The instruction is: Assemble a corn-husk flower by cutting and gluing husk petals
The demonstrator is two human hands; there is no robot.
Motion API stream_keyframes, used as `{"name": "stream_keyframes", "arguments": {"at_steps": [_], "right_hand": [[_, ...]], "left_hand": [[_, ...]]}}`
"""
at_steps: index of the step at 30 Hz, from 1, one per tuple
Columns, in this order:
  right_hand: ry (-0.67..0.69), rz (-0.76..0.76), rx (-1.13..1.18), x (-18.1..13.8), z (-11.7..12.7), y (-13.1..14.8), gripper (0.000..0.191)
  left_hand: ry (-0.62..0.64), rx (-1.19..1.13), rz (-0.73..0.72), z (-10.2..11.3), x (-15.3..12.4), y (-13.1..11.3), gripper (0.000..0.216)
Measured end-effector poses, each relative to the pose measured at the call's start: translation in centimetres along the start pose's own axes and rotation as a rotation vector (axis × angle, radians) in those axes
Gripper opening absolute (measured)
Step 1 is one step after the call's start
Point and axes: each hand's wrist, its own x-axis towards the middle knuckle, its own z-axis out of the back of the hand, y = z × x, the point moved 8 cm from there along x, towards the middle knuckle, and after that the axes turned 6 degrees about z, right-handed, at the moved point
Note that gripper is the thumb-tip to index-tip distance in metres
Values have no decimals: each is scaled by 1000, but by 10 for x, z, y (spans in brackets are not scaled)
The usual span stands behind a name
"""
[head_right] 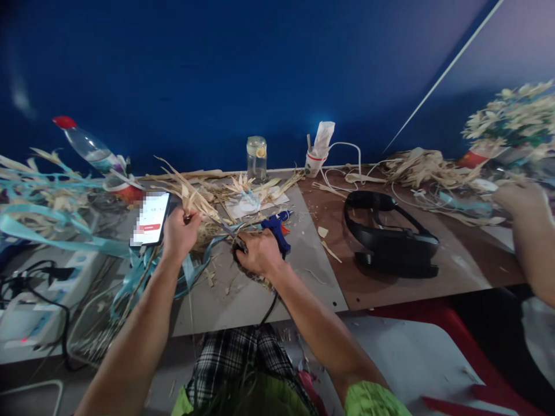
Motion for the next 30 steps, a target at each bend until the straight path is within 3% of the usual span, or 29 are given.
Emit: {"name": "stream_keyframes", "arguments": {"at_steps": [15,24,30], "right_hand": [[63,-21,18,1,-6,-5,31],[42,31,121,2,0,1,29],[32,48,50,0,1,6,35]], "left_hand": [[-68,156,-200,4,-4,-13,16],[-69,76,-94,5,0,-3,17],[-29,59,-41,1,1,0,17]]}}
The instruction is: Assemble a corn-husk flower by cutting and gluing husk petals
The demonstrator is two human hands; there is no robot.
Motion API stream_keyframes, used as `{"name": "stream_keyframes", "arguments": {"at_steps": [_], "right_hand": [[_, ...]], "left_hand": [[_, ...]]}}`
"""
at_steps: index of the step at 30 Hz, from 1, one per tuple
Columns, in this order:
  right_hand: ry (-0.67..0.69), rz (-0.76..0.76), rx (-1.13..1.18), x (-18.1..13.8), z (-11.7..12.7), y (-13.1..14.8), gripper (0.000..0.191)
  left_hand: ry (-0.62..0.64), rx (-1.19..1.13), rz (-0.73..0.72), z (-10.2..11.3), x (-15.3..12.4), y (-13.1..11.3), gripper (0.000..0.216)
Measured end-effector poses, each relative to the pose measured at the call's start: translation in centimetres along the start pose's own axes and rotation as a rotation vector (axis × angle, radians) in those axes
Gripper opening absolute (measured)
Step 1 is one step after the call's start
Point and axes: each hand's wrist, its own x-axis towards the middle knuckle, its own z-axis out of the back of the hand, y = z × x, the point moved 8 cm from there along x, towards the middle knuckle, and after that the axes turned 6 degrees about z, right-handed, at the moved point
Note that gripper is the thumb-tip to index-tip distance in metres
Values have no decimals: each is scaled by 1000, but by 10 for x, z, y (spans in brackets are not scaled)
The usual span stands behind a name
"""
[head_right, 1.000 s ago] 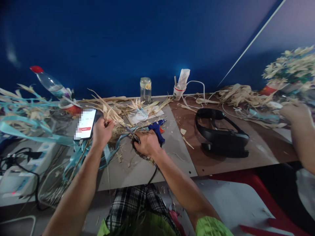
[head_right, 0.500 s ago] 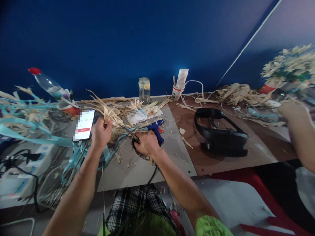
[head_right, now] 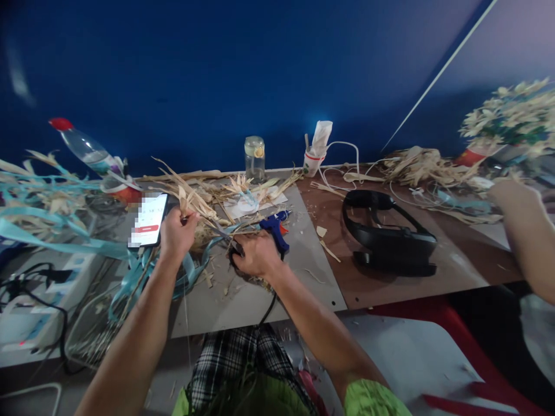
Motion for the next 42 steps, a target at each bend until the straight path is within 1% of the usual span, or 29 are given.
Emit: {"name": "stream_keyframes", "arguments": {"at_steps": [6,12,23,31,37,42], "right_hand": [[7,-3,-29,0,-2,0,35],[15,-24,-33,0,-2,-2,32],[16,-2,-41,-1,-1,2,35],[19,-24,-29,0,-3,-1,33],[17,-35,-25,0,-5,-4,34],[32,-18,-24,0,-8,-3,31]], "left_hand": [[7,60,-21,-1,-3,-4,20],[2,51,-55,-1,-3,-5,19],[-3,30,-10,1,-1,0,18],[6,31,-39,0,-2,-3,19],[5,81,-53,1,-3,-5,19],[5,99,-64,0,-2,-5,19]]}}
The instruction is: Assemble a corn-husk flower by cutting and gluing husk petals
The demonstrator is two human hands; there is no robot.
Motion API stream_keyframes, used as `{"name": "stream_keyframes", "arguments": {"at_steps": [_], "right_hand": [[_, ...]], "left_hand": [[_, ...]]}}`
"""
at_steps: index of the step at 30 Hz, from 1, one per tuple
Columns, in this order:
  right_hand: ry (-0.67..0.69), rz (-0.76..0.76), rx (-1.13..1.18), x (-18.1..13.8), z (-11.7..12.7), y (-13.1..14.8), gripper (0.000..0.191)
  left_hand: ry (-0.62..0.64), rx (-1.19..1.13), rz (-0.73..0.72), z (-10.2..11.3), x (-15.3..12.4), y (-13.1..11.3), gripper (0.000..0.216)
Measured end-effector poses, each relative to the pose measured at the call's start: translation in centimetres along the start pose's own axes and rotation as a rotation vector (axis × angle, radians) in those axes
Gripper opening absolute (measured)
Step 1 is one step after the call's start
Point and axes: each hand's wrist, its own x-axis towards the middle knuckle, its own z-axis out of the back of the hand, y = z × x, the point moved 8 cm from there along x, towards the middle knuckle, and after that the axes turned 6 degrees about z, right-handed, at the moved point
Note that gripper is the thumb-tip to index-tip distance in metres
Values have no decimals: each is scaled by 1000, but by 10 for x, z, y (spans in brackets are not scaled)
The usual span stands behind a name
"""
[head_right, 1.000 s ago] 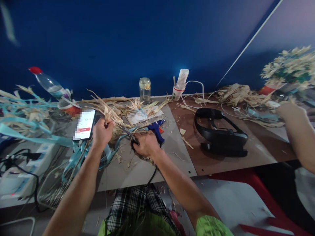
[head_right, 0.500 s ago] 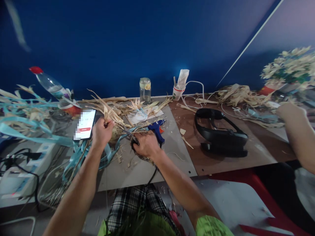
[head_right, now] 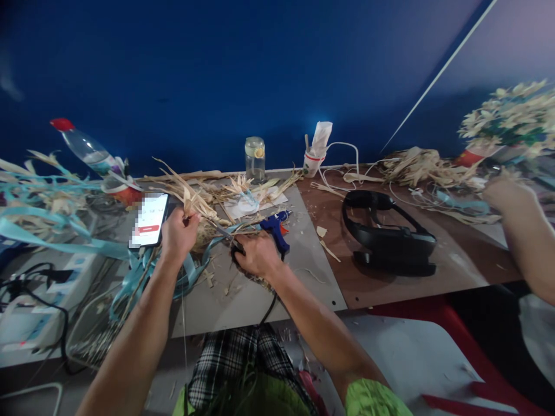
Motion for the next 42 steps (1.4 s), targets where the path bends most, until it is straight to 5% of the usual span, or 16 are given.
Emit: {"name": "stream_keyframes", "arguments": {"at_steps": [29,36,42], "right_hand": [[34,33,-3,0,2,5,23],[-99,-94,248,0,7,-10,18],[-242,-241,481,0,8,-28,23]], "left_hand": [[-10,-158,60,5,2,3,15],[7,-204,106,4,3,7,19],[117,-597,271,-11,0,19,25]]}}
